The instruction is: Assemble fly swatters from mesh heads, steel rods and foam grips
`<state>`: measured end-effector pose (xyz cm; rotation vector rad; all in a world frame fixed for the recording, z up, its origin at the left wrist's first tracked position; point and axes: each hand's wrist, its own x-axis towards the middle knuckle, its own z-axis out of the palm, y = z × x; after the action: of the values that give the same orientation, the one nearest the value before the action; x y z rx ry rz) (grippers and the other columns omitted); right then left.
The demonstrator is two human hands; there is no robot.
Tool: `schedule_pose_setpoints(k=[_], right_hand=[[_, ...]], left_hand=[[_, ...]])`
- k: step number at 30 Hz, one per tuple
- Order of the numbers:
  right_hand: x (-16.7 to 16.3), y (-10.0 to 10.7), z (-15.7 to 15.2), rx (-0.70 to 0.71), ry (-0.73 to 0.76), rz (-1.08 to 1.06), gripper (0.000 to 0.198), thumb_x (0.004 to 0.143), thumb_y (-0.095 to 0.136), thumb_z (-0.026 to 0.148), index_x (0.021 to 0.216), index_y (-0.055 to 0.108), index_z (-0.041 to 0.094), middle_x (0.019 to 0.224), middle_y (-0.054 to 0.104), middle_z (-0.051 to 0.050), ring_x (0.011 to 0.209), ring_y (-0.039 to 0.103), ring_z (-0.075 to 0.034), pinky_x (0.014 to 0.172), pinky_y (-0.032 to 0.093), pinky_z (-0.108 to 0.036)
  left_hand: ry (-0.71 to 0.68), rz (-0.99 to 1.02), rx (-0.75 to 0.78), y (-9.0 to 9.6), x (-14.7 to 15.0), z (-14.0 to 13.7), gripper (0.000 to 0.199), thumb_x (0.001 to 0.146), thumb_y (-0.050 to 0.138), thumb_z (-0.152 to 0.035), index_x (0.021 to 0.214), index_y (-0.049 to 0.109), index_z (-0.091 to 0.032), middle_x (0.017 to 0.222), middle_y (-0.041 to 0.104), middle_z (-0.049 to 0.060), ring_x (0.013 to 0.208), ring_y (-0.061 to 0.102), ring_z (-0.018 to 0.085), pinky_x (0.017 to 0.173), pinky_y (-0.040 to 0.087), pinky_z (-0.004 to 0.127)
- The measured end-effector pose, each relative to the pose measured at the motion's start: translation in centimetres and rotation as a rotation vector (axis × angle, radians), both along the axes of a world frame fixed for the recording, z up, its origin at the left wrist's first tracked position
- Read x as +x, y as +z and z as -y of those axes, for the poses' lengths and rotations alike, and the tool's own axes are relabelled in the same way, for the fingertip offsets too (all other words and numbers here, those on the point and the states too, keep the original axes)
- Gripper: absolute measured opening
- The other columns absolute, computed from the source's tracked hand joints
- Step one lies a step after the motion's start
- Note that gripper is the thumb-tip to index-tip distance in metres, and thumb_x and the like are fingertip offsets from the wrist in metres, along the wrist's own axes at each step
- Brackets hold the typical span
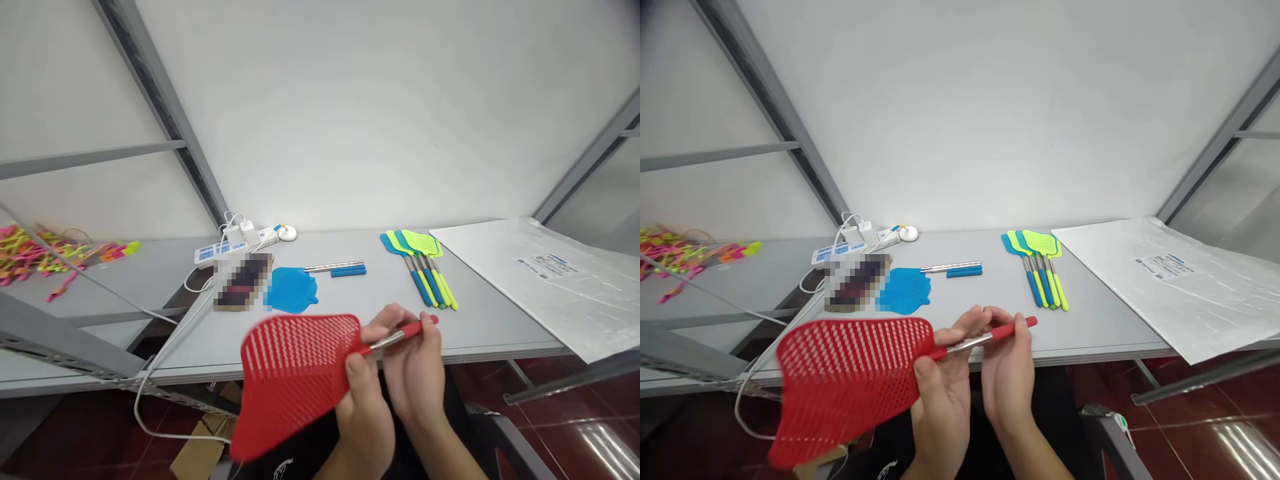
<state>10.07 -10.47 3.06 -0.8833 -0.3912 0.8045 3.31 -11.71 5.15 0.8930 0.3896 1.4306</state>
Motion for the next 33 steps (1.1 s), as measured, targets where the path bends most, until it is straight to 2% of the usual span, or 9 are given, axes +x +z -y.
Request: schedule_pose_setpoints(k=[4, 7, 12, 15, 18, 21, 25, 29, 33], right_hand=[[2.7, -1.5, 1.6, -0.023, 0.017, 0.116, 0.022, 0.082, 0.070, 0.039, 0.094, 0.070, 0.020, 0.074, 0.062, 0.002, 0.056, 0.051, -0.009, 0.056, 0.046, -0.024], [3.9, -2.3, 3.3, -0.065, 0.024, 0.429, 0.017, 0.079, 0.075, 0.030, 0.093, 0.069, 0.022, 0.071, 0.063, 0.001, 0.055, 0.053, -0.010, 0.050, 0.043, -0.024], [5.1, -0.7, 4.9, 0.041, -0.200, 1.059, 0.020, 0.076, 0.075, 0.015, 0.091, 0.065, 0.025, 0.074, 0.067, 0.002, 0.063, 0.061, -0.013, 0.058, 0.048, -0.024], [5.2, 0.7, 5.0, 0.027, -0.156, 1.338, 0.020, 0.080, 0.071, 0.015, 0.094, 0.061, 0.025, 0.069, 0.065, 0.004, 0.056, 0.058, -0.011, 0.056, 0.045, -0.022], [5.8, 1.1, 4.5, -0.081, -0.195, 1.374, 0.017, 0.088, 0.061, 0.019, 0.104, 0.059, 0.023, 0.063, 0.059, 0.006, 0.049, 0.053, -0.010, 0.052, 0.043, -0.021], [7.8, 1.0, 3.3, -0.244, -0.281, 1.286, 0.024, 0.093, 0.053, 0.028, 0.116, 0.057, 0.022, 0.065, 0.060, 0.005, 0.049, 0.053, -0.011, 0.052, 0.043, -0.022], [12.3, 0.7, 1.2, -0.521, -0.427, 1.256, 0.028, 0.094, 0.048, 0.041, 0.114, 0.059, 0.023, 0.066, 0.061, 0.003, 0.052, 0.054, -0.014, 0.054, 0.039, -0.025], [15.7, 0.7, -1.5, -0.703, -0.443, 1.335, 0.030, 0.096, 0.042, 0.042, 0.112, 0.060, 0.024, 0.059, 0.057, 0.003, 0.054, 0.054, -0.018, 0.054, 0.031, -0.026], [16.8, 0.6, -3.8, -0.742, -0.380, 1.432, 0.031, 0.097, 0.039, 0.040, 0.111, 0.061, 0.023, 0.058, 0.056, 0.001, 0.056, 0.052, -0.019, 0.054, 0.025, -0.027]], left_hand=[[0.143, 0.047, -0.200, 0.2, -0.9, -2.1, 0.036, 0.094, 0.049, -0.051, 0.097, 0.067, -0.020, 0.102, 0.074, 0.008, 0.096, 0.071, 0.024, 0.096, 0.051, 0.044], [0.120, 0.032, -0.276, 0.2, -1.5, -3.5, 0.035, 0.094, 0.052, -0.048, 0.093, 0.067, -0.017, 0.087, 0.073, 0.006, 0.081, 0.071, 0.020, 0.086, 0.054, 0.039], [0.183, -0.021, -0.270, 0.5, -1.1, -5.3, 0.034, 0.094, 0.052, -0.046, 0.091, 0.066, -0.015, 0.070, 0.066, 0.002, 0.067, 0.064, 0.014, 0.074, 0.053, 0.031], [0.192, -0.145, -0.177, 1.2, 0.5, -6.0, 0.037, 0.096, 0.047, -0.049, 0.099, 0.064, -0.016, 0.067, 0.065, 0.001, 0.069, 0.062, 0.014, 0.076, 0.050, 0.028], [-0.084, -0.393, 0.032, 1.7, 2.6, -5.7, 0.039, 0.099, 0.039, -0.048, 0.115, 0.062, -0.020, 0.095, 0.071, 0.006, 0.089, 0.065, 0.017, 0.086, 0.050, 0.032], [-0.287, -0.694, 0.332, 1.1, 4.0, -4.7, 0.038, 0.100, 0.039, -0.043, 0.127, 0.059, -0.025, 0.127, 0.063, 0.007, 0.115, 0.058, 0.021, 0.101, 0.046, 0.039], [-0.081, -1.031, 0.635, -0.8, 3.5, -4.7, 0.032, 0.097, 0.047, -0.035, 0.124, 0.061, -0.025, 0.137, 0.056, 0.006, 0.130, 0.046, 0.025, 0.109, 0.039, 0.044], [0.107, -1.172, 0.674, -2.2, 0.0, -6.9, 0.026, 0.097, 0.047, -0.032, 0.118, 0.062, -0.026, 0.136, 0.056, 0.005, 0.129, 0.045, 0.024, 0.107, 0.040, 0.045], [0.368, -1.217, 0.692, -2.9, -5.3, -9.6, 0.023, 0.095, 0.050, -0.033, 0.112, 0.064, -0.026, 0.128, 0.061, 0.005, 0.125, 0.048, 0.026, 0.106, 0.039, 0.047]])
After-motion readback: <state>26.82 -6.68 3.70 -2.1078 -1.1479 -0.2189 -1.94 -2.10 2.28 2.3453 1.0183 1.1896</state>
